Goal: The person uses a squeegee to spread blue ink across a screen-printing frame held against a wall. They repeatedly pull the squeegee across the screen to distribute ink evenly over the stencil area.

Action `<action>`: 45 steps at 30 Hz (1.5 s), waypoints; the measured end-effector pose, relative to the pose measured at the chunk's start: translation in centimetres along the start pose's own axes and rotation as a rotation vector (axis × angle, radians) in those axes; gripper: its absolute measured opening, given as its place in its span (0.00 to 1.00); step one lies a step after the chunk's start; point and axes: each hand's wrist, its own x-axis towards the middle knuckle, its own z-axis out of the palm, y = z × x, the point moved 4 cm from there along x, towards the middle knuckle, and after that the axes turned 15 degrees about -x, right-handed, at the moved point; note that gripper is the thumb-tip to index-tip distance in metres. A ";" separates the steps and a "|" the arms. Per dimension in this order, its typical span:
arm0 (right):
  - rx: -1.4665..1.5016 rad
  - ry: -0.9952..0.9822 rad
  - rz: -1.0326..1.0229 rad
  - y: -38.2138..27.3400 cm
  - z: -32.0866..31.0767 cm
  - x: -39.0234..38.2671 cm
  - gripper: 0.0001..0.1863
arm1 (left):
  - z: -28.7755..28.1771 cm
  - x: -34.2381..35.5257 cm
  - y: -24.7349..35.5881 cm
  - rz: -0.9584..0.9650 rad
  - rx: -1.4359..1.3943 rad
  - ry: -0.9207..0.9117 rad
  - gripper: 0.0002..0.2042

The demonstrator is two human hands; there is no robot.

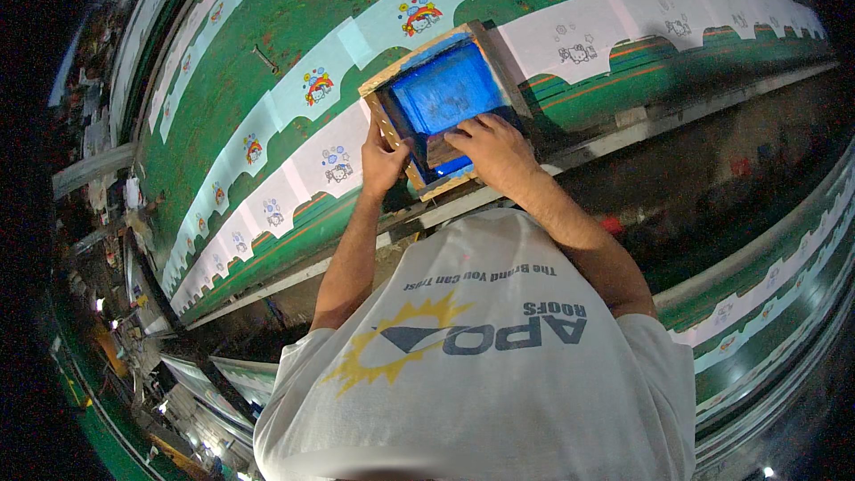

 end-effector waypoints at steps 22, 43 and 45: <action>0.034 0.021 -0.049 1.0 0.5 1.7 0.19 | 0.1 0.1 0.9 -0.003 -0.002 -0.044 0.50; 0.005 -0.105 0.108 0.5 0.7 1.8 0.27 | -0.4 0.1 1.3 -0.063 0.292 -0.097 0.56; 0.008 -0.069 0.107 -0.3 0.3 0.5 0.28 | -0.3 0.2 1.4 -0.076 0.340 -0.097 0.57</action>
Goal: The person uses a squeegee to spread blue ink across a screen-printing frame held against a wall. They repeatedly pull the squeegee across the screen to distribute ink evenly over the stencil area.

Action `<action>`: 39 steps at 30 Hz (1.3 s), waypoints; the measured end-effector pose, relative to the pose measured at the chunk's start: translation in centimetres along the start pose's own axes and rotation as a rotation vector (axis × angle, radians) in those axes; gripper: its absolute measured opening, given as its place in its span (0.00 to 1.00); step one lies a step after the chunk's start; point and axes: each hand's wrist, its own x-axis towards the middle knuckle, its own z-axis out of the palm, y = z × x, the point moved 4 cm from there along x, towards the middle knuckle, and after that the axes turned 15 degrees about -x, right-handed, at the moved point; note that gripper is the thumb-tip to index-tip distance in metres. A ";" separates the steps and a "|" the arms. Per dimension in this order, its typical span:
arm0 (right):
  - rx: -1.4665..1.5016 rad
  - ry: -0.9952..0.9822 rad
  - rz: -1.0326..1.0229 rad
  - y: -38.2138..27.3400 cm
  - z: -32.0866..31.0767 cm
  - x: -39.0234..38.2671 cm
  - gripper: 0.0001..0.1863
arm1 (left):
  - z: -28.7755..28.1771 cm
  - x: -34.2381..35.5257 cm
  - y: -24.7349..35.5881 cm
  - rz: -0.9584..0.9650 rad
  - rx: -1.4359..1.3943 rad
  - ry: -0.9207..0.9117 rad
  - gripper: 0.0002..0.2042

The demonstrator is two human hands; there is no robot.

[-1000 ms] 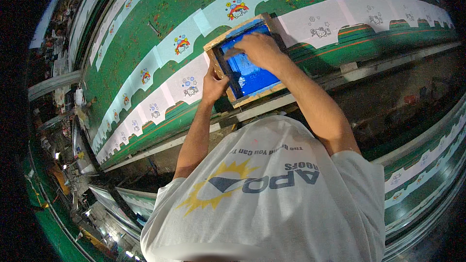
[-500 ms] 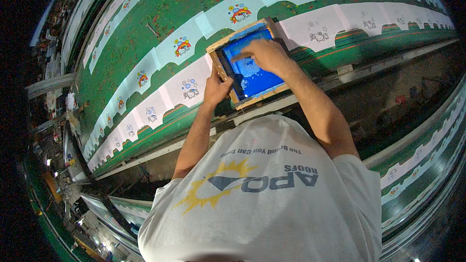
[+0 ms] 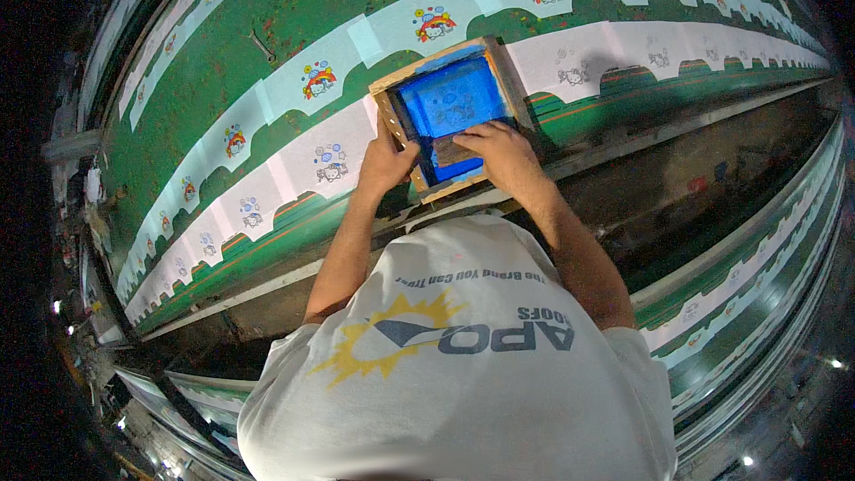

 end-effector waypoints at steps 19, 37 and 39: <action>-0.063 0.148 -0.082 18.1 -6.0 -4.9 0.29 | 14.8 4.2 11.9 0.106 -0.023 0.050 0.59; -0.136 0.027 -0.139 27.0 -7.6 -4.8 0.32 | 20.5 7.3 14.3 0.021 -0.281 0.021 0.55; -0.167 0.017 -0.118 26.2 -7.5 -5.2 0.32 | 20.5 7.3 14.5 0.069 -0.267 0.021 0.54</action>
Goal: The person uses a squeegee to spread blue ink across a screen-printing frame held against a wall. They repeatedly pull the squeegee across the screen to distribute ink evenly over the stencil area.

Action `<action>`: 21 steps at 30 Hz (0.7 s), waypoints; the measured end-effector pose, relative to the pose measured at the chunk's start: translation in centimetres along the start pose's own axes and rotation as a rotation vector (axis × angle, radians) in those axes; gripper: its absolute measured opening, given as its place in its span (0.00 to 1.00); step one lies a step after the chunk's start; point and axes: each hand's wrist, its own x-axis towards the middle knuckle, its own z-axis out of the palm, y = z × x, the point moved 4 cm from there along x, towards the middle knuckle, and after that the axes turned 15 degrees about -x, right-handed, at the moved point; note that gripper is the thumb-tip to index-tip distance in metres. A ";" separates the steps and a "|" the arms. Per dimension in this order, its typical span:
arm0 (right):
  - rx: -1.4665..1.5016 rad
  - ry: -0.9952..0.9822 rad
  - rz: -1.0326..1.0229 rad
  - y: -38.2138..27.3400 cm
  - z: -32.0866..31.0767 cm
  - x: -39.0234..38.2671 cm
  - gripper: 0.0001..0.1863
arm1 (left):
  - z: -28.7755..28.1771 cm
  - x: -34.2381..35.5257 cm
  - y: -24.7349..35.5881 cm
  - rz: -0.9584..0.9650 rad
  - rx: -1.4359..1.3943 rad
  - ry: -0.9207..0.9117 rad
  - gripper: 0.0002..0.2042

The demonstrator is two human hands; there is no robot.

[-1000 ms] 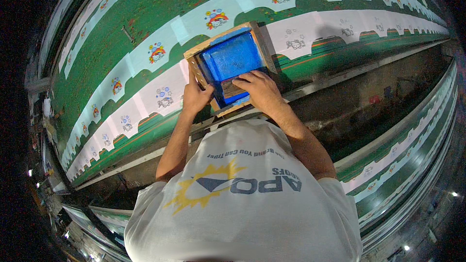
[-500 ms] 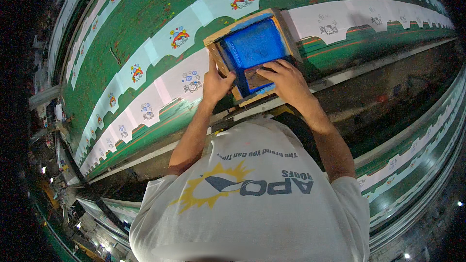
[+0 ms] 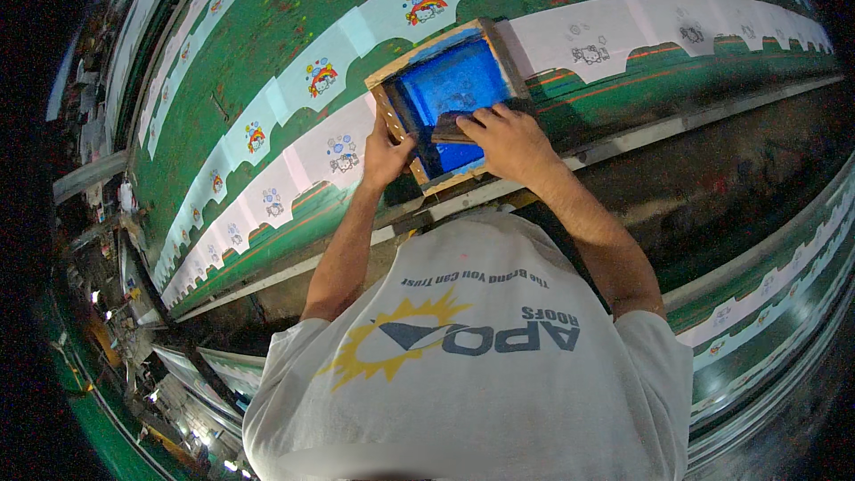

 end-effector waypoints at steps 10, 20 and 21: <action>0.187 -0.013 -0.079 1.9 -1.5 5.3 0.23 | -0.1 0.0 -0.1 -0.011 0.096 -0.004 0.52; 0.151 -0.132 -0.077 2.7 -0.3 10.7 0.25 | -0.1 0.1 0.1 -0.069 0.174 -0.022 0.55; 0.143 -0.073 -0.106 2.1 -0.4 8.9 0.25 | -0.1 0.0 0.1 -0.105 0.165 -0.028 0.55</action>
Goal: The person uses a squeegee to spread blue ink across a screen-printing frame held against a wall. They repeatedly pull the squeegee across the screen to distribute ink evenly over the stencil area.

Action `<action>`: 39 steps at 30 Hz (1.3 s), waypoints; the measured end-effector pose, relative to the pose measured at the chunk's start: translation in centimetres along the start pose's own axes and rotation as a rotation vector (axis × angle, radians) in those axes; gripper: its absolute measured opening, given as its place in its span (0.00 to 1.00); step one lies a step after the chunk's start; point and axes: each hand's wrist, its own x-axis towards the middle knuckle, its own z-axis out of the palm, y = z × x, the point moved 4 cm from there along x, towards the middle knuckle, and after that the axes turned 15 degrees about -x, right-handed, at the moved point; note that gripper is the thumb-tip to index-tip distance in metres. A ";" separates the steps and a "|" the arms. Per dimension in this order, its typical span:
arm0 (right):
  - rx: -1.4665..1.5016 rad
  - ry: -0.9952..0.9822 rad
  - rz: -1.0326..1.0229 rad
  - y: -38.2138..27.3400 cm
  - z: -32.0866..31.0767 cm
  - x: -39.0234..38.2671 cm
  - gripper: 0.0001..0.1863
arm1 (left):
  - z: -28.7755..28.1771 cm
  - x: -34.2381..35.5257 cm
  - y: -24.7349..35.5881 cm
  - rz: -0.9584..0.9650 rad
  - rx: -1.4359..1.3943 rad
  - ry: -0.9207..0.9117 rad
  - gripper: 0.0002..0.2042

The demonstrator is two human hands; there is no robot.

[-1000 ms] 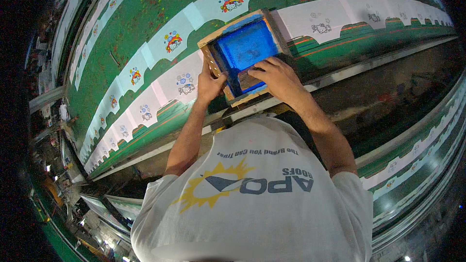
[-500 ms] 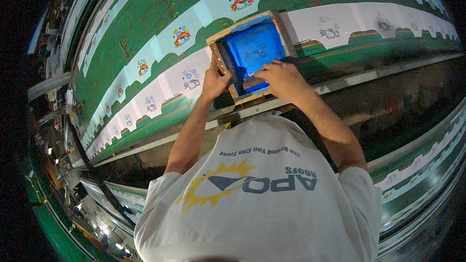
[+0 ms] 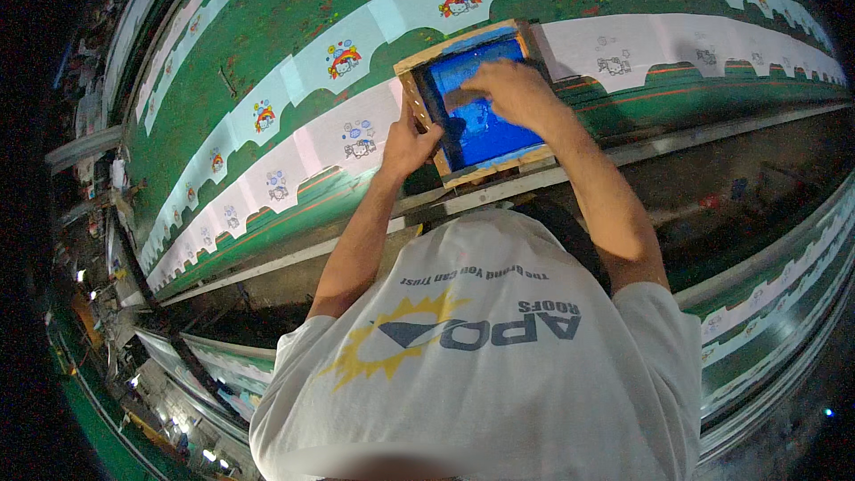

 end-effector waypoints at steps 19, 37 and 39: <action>0.033 0.038 0.128 1.2 -0.6 2.7 0.24 | -0.3 0.3 -0.1 0.130 0.082 -0.017 0.55; -0.022 0.126 0.144 -2.3 0.1 -9.2 0.29 | 1.4 -0.4 2.1 0.195 -0.017 0.032 0.60; -0.009 0.118 0.156 -0.3 -0.7 -10.5 0.30 | 3.6 0.0 3.6 0.256 0.012 0.043 0.60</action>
